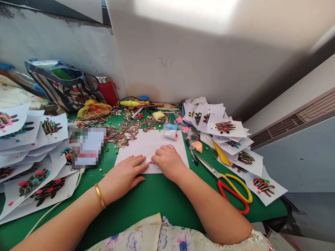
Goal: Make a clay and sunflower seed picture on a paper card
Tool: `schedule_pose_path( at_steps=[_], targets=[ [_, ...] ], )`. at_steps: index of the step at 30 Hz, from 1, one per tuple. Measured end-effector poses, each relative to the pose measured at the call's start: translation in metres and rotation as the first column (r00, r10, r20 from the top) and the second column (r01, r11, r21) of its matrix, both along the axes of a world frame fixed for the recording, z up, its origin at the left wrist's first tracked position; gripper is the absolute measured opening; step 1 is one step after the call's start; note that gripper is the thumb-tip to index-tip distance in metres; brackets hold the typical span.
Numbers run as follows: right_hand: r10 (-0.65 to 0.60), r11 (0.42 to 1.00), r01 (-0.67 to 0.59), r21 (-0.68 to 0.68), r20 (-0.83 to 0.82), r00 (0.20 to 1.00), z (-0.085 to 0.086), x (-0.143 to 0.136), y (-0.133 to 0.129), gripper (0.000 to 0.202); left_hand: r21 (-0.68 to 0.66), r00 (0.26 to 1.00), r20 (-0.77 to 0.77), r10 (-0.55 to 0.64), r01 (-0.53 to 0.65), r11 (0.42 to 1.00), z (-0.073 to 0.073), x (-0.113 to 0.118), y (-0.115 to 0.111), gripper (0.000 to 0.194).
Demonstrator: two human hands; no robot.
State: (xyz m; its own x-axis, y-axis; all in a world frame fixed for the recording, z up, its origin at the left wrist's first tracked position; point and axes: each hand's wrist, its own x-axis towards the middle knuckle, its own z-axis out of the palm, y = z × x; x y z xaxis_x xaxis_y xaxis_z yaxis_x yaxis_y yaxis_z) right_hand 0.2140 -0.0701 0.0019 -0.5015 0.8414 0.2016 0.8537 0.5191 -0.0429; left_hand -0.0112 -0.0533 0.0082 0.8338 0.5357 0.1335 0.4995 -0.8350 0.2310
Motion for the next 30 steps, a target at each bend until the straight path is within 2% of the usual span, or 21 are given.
schedule_pose_path(
  at_steps=[6, 12, 17, 22, 26, 30],
  targets=[
    [-0.025, 0.998, 0.023, -0.057, -0.031, 0.999, 0.0, 0.006, 0.001, 0.013, -0.001, 1.0, -0.006, 0.0, 0.0, 1.0, 0.004, 0.002, 0.001, 0.031],
    [-0.03, 0.995, 0.021, -0.101, -0.097, 0.995, 0.001, 0.01, 0.0, 0.013, -0.028, 0.998, 0.066, 0.019, -0.017, 0.999, 0.0, 0.003, 0.004, 0.015],
    [-0.03, 0.995, 0.018, -0.101, -0.119, 0.992, 0.001, 0.01, -0.002, 0.013, -0.053, 0.988, 0.099, 0.115, -0.11, 0.993, -0.006, 0.007, 0.005, 0.007],
    [-0.017, 0.995, 0.005, -0.096, -0.124, 0.992, 0.001, 0.004, -0.006, 0.013, -0.041, 0.971, 0.129, 0.201, -0.197, 0.98, -0.01, 0.013, 0.007, 0.006],
    [0.001, 0.989, -0.03, -0.143, -0.194, 0.981, 0.002, 0.003, -0.007, 0.014, -0.042, 0.967, 0.158, 0.201, -0.197, 0.979, -0.012, 0.014, 0.008, 0.008],
    [-0.07, 0.98, 0.021, -0.198, -0.244, 0.967, 0.001, 0.008, -0.004, 0.013, -0.05, 0.965, 0.188, 0.183, -0.177, 0.983, -0.013, 0.013, 0.009, 0.005]
  ],
)
